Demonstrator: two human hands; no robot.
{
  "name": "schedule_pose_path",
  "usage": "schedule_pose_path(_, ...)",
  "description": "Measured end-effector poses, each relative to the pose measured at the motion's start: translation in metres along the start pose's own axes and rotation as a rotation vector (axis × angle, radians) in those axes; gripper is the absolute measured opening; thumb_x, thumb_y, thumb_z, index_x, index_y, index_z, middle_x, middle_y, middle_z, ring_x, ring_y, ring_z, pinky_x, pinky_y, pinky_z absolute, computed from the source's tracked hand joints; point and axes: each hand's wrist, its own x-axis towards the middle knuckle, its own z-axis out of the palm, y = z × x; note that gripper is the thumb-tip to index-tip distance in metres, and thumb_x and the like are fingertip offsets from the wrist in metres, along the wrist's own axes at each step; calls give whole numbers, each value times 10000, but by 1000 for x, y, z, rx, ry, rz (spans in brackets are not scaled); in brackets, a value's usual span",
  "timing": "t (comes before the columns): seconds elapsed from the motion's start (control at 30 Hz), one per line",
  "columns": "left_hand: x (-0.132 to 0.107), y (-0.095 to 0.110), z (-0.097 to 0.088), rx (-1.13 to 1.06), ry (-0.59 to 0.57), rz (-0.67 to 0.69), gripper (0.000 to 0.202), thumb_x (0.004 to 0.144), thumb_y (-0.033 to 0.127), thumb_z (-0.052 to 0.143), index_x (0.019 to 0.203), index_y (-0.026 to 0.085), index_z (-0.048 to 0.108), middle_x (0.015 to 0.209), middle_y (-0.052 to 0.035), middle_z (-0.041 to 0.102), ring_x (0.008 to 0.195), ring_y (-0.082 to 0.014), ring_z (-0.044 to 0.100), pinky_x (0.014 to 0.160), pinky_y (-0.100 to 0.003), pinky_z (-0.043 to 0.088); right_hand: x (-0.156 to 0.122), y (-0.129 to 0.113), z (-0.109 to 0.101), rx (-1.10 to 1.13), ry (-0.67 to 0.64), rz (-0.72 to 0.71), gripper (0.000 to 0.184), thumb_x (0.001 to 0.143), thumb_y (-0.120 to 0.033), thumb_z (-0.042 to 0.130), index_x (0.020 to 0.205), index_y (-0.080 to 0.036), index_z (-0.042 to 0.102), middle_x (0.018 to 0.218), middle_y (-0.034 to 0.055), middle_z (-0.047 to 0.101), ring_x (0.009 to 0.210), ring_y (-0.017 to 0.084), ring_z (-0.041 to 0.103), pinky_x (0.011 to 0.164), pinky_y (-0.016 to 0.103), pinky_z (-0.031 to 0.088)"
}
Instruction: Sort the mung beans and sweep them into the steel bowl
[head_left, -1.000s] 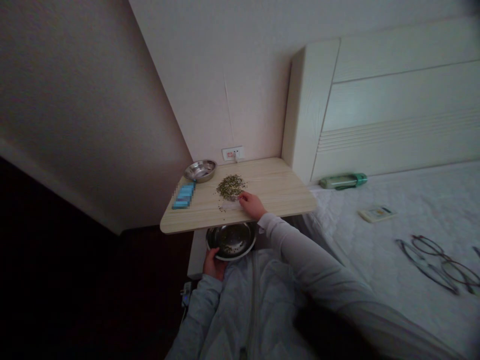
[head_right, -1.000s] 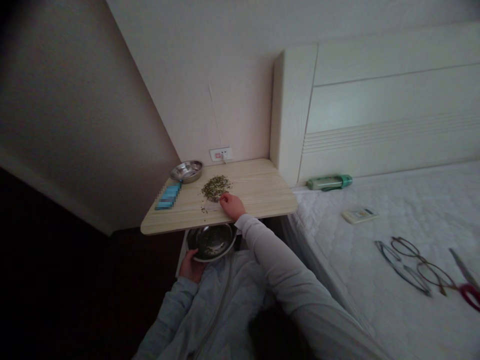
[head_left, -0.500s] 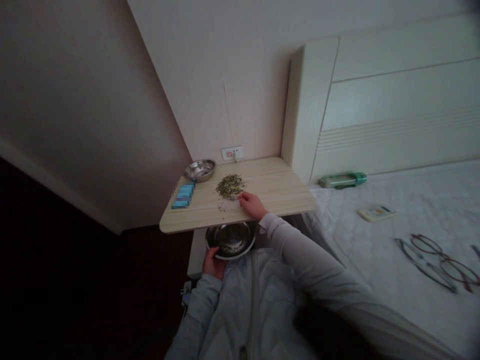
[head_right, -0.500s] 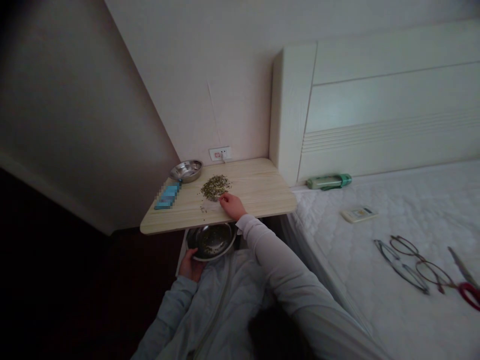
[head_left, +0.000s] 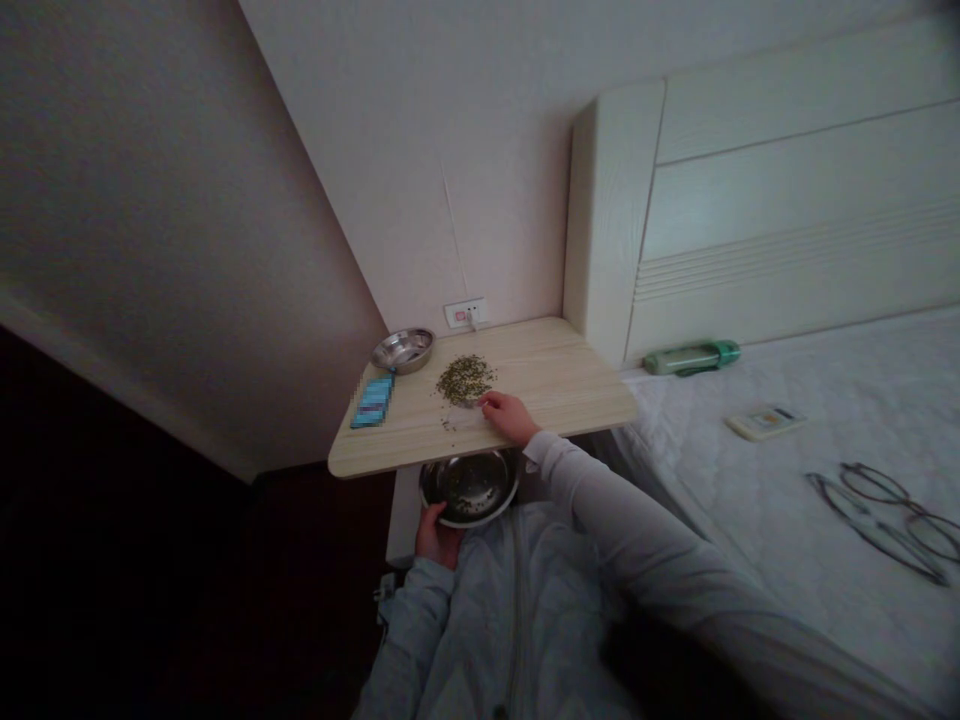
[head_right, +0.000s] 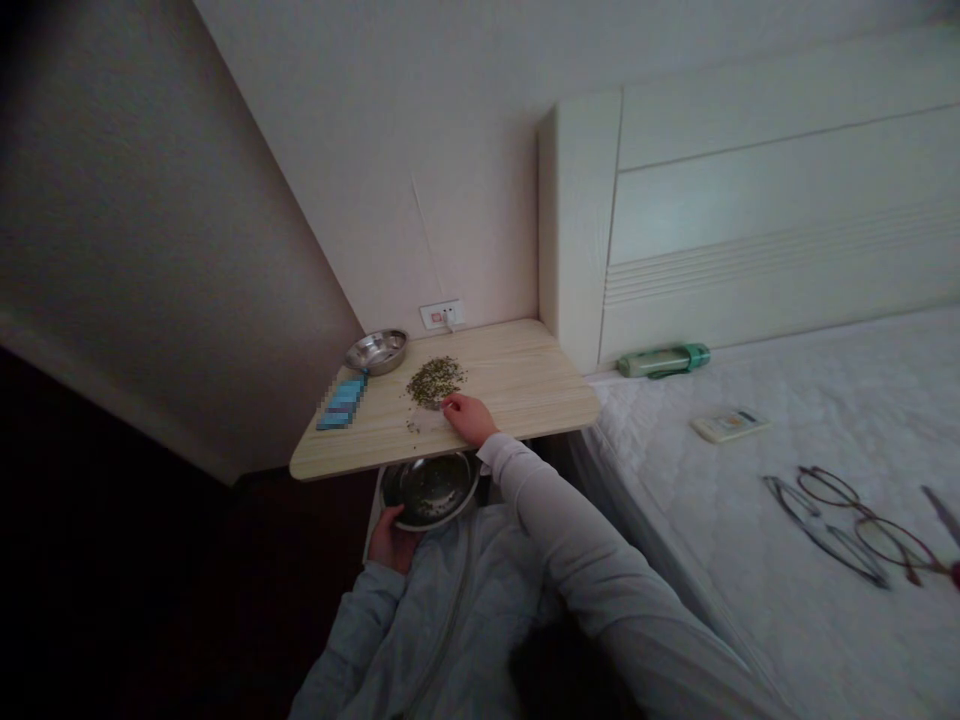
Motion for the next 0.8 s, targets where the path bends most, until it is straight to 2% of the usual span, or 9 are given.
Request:
schedule_pose_path(0.1,-3,1,3,-3,51,-10,270,635,75,460,863,168,570,707,-37,637,760,-175,589,674,-312,469,-1,-2,-1,9,-17,0,235,671,-187,421,821,-177,602,649,-2,583,625,122,490,598,214,353)
schedule_pose_path(0.27,-3,2,3,20,60,-15,194,641,79,458,777,154,573,663,-40,628,752,-165,587,677,-295,468,-1,-1,-1,61,15,-2,237,677,-185,409,819,-176,599,631,-14,571,614,109,482,587,201,352)
schedule_pose_path(0.57,-1,1,2,13,40,-12,305,631,83,456,897,183,567,721,-39,632,745,-170,585,663,-303,464,0,-1,-1,17,26,-7,237,683,-189,414,829,-179,600,664,1,584,637,118,490,607,211,356)
schedule_pose_path(0.8,0,0,1,-5,39,-3,267,632,83,467,871,152,561,721,-53,633,675,-143,587,610,-253,463,-1,0,-1,0,1,-16,238,677,-183,413,817,-176,605,635,1,581,616,121,495,585,212,352)
